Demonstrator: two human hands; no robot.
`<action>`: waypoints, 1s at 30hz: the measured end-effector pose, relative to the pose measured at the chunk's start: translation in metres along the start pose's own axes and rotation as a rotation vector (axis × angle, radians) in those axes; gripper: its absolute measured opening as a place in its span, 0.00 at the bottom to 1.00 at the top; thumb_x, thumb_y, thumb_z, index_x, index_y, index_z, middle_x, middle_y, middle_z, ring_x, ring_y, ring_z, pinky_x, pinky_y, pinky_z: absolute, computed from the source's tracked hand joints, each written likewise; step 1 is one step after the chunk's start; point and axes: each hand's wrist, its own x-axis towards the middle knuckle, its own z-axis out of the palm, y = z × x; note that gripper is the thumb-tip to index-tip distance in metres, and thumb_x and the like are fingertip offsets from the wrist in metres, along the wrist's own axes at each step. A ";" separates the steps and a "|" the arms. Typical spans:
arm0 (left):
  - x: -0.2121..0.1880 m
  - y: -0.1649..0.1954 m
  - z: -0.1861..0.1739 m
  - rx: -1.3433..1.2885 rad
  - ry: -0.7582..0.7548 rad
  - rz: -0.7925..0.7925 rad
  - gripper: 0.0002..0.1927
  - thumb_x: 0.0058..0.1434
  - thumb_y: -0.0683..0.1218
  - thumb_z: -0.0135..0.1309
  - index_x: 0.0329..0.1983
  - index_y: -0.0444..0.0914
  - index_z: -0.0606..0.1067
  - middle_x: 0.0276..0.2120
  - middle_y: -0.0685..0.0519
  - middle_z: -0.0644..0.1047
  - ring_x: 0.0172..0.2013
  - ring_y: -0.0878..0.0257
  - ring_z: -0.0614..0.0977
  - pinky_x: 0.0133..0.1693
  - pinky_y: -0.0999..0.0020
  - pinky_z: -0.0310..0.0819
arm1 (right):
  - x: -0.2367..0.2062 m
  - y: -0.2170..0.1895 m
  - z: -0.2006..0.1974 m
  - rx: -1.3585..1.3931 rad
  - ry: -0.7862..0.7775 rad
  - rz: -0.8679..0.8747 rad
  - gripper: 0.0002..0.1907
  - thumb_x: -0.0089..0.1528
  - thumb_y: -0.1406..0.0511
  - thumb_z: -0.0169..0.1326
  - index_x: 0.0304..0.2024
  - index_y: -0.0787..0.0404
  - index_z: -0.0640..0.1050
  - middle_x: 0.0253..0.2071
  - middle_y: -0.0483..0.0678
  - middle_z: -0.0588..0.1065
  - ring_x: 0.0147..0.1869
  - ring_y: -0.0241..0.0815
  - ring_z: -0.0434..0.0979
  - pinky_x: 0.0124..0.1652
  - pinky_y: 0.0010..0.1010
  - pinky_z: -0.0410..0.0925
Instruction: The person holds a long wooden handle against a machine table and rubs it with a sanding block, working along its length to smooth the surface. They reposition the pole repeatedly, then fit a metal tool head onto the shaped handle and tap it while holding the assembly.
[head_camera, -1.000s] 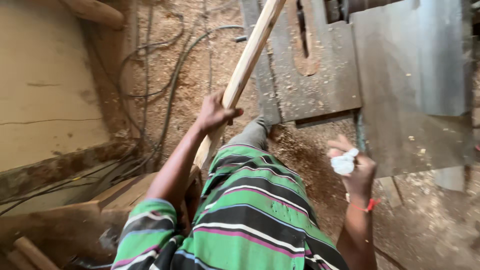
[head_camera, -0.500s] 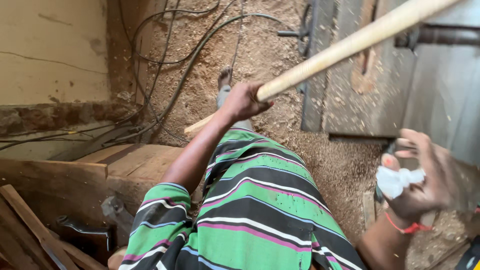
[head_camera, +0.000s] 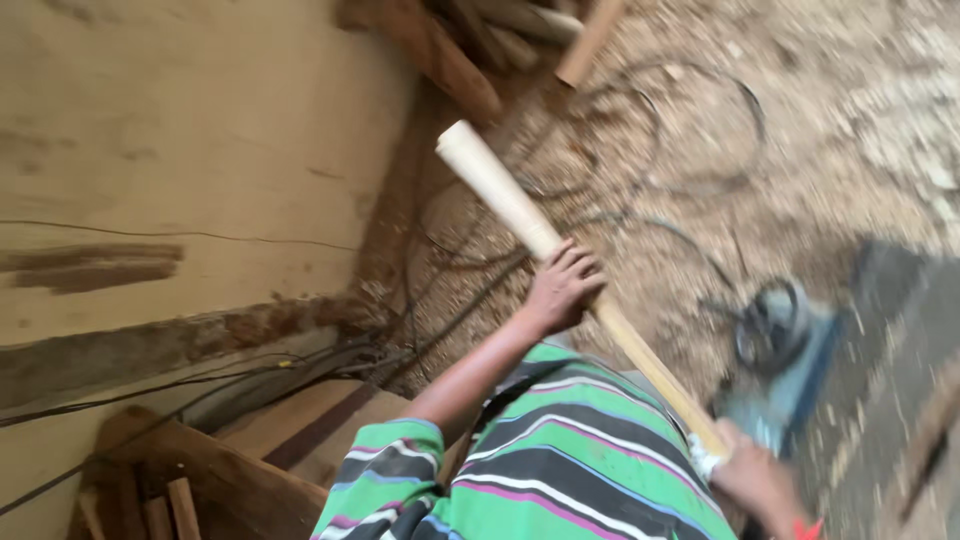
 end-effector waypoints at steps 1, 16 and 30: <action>0.019 -0.005 -0.010 0.046 0.116 -0.075 0.30 0.45 0.41 0.60 0.55 0.46 0.73 0.56 0.45 0.73 0.61 0.46 0.72 0.65 0.49 0.62 | 0.018 0.000 0.008 0.229 0.034 -0.077 0.28 0.49 0.59 0.53 0.54 0.47 0.79 0.40 0.60 0.82 0.47 0.62 0.83 0.47 0.49 0.75; 0.366 0.029 0.107 -0.856 -0.653 -0.175 0.42 0.54 0.70 0.57 0.61 0.35 0.73 0.50 0.41 0.82 0.48 0.47 0.85 0.50 0.57 0.79 | 0.253 0.008 -0.163 1.151 0.629 -0.200 0.17 0.57 0.66 0.71 0.34 0.73 0.77 0.26 0.49 0.72 0.28 0.36 0.70 0.30 0.32 0.67; 0.715 0.184 0.164 -1.141 -0.763 0.080 0.36 0.56 0.69 0.57 0.52 0.37 0.73 0.40 0.43 0.85 0.36 0.52 0.89 0.38 0.54 0.88 | 0.313 0.074 -0.485 0.721 1.037 -0.117 0.26 0.61 0.60 0.66 0.53 0.72 0.75 0.37 0.56 0.78 0.39 0.44 0.79 0.39 0.35 0.72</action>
